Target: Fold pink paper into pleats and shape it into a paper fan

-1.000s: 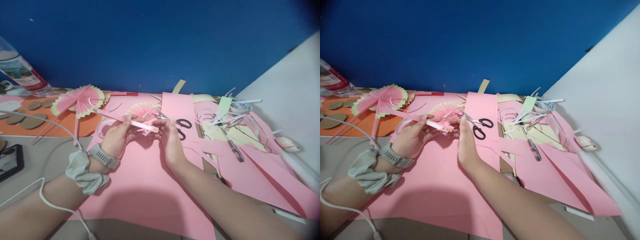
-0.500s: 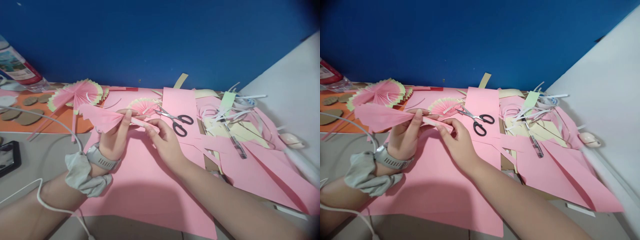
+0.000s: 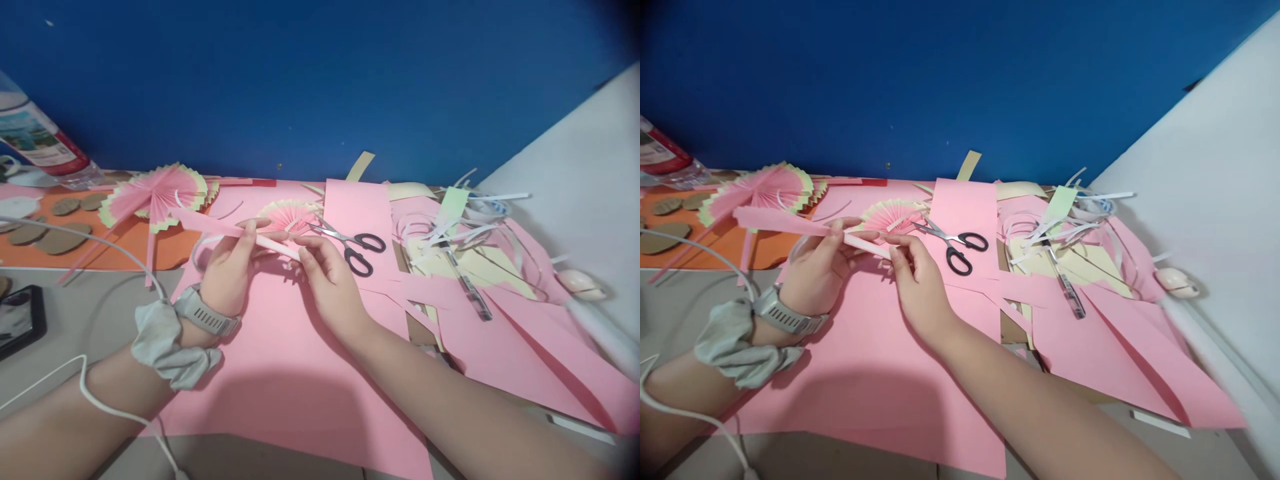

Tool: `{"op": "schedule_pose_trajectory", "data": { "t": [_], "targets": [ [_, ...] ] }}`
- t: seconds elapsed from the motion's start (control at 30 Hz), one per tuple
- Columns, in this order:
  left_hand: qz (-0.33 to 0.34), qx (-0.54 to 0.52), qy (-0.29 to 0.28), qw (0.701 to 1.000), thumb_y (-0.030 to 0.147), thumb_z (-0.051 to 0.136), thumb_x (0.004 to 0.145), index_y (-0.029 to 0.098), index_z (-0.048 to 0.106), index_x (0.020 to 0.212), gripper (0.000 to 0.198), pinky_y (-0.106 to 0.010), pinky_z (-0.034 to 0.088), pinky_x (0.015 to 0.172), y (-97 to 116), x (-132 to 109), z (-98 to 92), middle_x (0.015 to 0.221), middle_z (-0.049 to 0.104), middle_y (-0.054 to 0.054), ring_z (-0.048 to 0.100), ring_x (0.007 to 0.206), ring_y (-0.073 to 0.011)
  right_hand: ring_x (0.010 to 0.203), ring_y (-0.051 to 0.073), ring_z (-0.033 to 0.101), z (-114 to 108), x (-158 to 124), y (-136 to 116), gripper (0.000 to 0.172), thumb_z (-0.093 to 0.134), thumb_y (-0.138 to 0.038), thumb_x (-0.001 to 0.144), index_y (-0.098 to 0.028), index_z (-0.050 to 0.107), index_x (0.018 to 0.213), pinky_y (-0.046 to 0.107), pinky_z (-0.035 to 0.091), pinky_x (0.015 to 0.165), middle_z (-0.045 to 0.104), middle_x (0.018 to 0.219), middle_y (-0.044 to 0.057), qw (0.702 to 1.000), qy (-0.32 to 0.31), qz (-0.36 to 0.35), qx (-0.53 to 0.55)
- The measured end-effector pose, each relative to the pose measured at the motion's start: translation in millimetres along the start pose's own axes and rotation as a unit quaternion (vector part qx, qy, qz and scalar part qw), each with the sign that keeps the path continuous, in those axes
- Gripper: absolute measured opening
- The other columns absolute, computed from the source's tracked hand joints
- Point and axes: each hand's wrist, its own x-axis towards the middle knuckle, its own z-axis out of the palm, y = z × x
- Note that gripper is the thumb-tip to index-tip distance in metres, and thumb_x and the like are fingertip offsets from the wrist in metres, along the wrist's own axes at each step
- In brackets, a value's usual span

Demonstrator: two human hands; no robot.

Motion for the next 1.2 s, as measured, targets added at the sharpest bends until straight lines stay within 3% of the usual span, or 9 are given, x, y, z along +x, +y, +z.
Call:
{"op": "schedule_pose_trajectory", "data": {
  "t": [0.13,0.27,0.33,0.77,1.03,1.2],
  "targets": [
    [-0.035,0.032,-0.036,0.998,0.043,0.063,0.079,0.021,0.055,0.102,0.033,-0.029,0.055,0.065,1.7,-2.1,1.7,0.089,0.067,-0.004,0.065,0.074,-0.0161,0.076,0.012,0.054,-0.4,-0.8,2.5,0.011,0.048,-0.028,0.092,-0.024,0.05,0.101,0.026,0.045,0.069,0.056,0.088,0.0,0.999,0.027,-0.02,0.005],
    [-0.023,0.124,-0.129,0.984,0.031,0.07,0.075,0.015,0.063,0.085,0.02,-0.022,0.048,0.059,3.4,-4.0,3.4,0.073,0.064,-0.001,0.058,0.066,-0.0112,0.084,0.012,0.056,0.4,-4.2,-0.1,0.008,0.049,-0.026,0.092,-0.024,0.049,0.099,0.028,0.045,0.077,0.056,0.09,0.0,0.998,0.021,-0.055,-0.021],
    [-0.021,0.139,-0.144,0.98,0.029,0.067,0.078,0.013,0.066,0.078,0.016,-0.021,0.046,0.061,4.7,-4.3,4.5,0.072,0.065,-0.002,0.057,0.066,-0.0106,0.086,0.013,0.056,0.8,-6.1,-1.1,0.008,0.048,-0.025,0.092,-0.024,0.048,0.1,0.029,0.045,0.079,0.055,0.091,0.0,0.997,0.014,-0.063,-0.035],
    [-0.047,0.045,-0.088,0.994,0.03,0.063,0.081,0.016,0.054,0.07,0.019,-0.019,0.041,0.057,-4.1,-2.5,-0.2,0.063,0.053,0.005,0.047,0.059,-0.0068,0.084,0.013,0.054,1.8,-8.3,-1.1,0.011,0.046,-0.025,0.094,-0.027,0.043,0.104,0.031,0.044,0.077,0.051,0.087,-0.002,0.996,0.001,-0.07,-0.048],
    [-0.071,0.015,-0.05,0.996,0.036,0.062,0.08,0.016,0.059,0.07,0.023,-0.019,0.042,0.053,-2.2,-2.0,2.4,0.062,0.056,0.003,0.051,0.056,-0.0075,0.082,0.011,0.053,2.1,-8.3,-0.3,0.016,0.046,-0.022,0.093,-0.028,0.043,0.108,0.029,0.043,0.077,0.051,0.086,-0.003,0.996,0.005,-0.075,-0.051],
    [-0.08,0.009,-0.054,0.995,0.04,0.061,0.08,0.015,0.058,0.07,0.027,-0.021,0.043,0.053,-1.8,-2.5,3.0,0.062,0.055,0.001,0.05,0.056,-0.0086,0.079,0.01,0.054,2.9,-8.9,-0.6,0.016,0.046,-0.021,0.093,-0.028,0.043,0.108,0.027,0.044,0.074,0.052,0.084,-0.004,0.996,0.006,-0.076,-0.046]
  ]
}}
